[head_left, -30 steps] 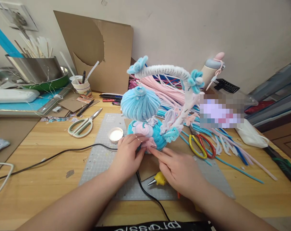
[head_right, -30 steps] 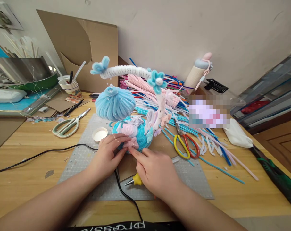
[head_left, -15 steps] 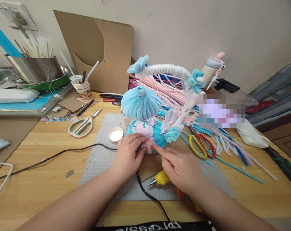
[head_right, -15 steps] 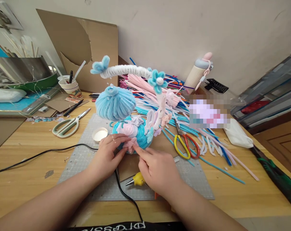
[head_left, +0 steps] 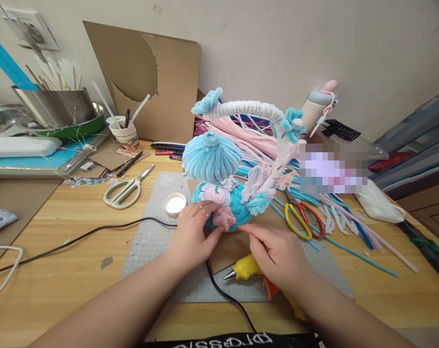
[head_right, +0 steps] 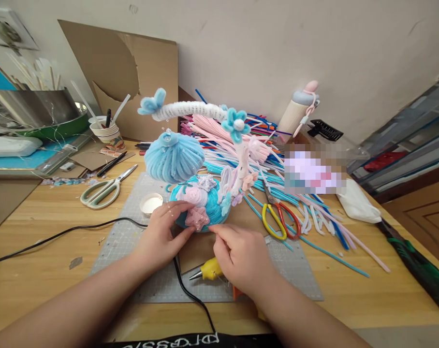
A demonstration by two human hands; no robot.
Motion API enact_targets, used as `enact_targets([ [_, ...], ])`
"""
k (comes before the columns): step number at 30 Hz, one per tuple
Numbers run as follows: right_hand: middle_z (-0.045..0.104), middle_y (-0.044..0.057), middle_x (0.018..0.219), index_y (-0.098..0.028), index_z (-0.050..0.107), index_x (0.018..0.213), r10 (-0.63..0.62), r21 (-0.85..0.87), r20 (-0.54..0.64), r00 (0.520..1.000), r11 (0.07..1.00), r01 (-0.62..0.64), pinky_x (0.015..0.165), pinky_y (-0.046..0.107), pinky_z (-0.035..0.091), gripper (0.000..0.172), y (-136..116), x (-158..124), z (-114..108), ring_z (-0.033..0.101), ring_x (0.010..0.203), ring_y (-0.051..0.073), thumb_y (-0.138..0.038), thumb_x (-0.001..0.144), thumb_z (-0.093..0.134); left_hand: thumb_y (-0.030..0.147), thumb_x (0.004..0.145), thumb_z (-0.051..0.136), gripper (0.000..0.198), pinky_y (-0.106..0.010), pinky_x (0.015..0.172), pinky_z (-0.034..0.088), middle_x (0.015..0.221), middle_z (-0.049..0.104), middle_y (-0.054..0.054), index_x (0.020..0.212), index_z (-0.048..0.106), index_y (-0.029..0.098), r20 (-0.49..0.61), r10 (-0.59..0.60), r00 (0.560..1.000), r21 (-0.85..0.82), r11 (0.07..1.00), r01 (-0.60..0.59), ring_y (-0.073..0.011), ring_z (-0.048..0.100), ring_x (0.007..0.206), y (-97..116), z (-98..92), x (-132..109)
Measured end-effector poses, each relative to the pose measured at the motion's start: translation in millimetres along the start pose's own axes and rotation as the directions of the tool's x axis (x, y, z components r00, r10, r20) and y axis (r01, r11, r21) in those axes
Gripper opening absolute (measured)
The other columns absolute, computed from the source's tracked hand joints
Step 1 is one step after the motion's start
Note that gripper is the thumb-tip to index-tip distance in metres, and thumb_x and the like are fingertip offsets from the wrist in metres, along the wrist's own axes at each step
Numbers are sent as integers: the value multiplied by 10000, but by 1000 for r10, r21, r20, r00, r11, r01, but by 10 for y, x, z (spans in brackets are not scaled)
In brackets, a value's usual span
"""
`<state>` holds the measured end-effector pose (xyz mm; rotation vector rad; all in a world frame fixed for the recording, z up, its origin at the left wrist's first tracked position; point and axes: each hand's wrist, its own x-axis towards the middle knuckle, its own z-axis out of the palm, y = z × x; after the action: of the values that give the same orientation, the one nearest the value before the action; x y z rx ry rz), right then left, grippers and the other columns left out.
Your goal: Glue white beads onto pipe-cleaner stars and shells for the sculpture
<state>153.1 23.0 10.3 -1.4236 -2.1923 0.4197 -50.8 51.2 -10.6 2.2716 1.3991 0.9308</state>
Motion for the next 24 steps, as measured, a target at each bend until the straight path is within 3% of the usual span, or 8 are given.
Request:
enact_targets([
  [5, 775, 39, 813, -224, 705, 973, 90, 6, 7, 996, 996, -90, 573, 310, 514, 281, -20, -70, -171, 713, 677, 208, -199, 872, 444, 100, 777, 596, 389, -452, 950, 386, 1158, 667, -48, 1138, 589, 246, 31, 12, 999, 0, 1000, -12, -252, 564, 1114, -40, -14, 21],
  [8, 743, 15, 722, -235, 687, 853, 152, -27, 87, 985, 988, -150, 535, 291, 482, 226, -10, -185, -310, 684, 607, 194, -227, 886, 463, 88, 769, 571, 363, -444, 938, 390, 1115, 677, -42, 1096, 599, 244, 42, 2, 999, 7, 1000, -2, -247, 566, 1097, -32, -46, 16],
  [12, 685, 12, 662, -239, 603, 731, 312, -174, 302, 901, 947, -270, 529, 300, 425, 285, 84, -405, -390, 641, 589, 207, -344, 924, 421, 65, 732, 553, 465, -444, 973, 371, 1163, 639, -50, 1160, 554, 246, 48, -13, 999, 25, 1000, 12, -244, 531, 1138, 36, -74, -16],
  [16, 703, 37, 738, -241, 572, 747, 395, -228, 385, 834, 916, -329, 526, 297, 384, 265, 186, -609, -326, 652, 637, 242, -471, 866, 516, 260, 741, 667, 424, -485, 960, 361, 1193, 580, -98, 1153, 569, 231, 20, -52, 998, 82, 995, 50, -298, 499, 1148, 93, -10, -35],
  [21, 709, 58, 912, -249, 565, 906, 433, -217, 387, 814, 901, -376, 610, 340, 394, 150, 189, -708, -212, 676, 808, 311, -356, 803, 589, 306, 775, 666, 288, -468, 912, 373, 1110, 600, -89, 1049, 627, 228, -18, -70, 997, 141, 987, 72, -293, 523, 1087, 80, 61, -20],
  [24, 700, 56, 857, -240, 529, 861, 452, -211, 365, 814, 892, -401, 608, 345, 391, 61, 159, -709, -186, 668, 772, 295, -261, 805, 522, 328, 785, 664, 260, -445, 896, 385, 1095, 608, -84, 1020, 628, 224, -40, -72, 997, 158, 984, 77, -280, 531, 1070, 73, 44, -15],
])
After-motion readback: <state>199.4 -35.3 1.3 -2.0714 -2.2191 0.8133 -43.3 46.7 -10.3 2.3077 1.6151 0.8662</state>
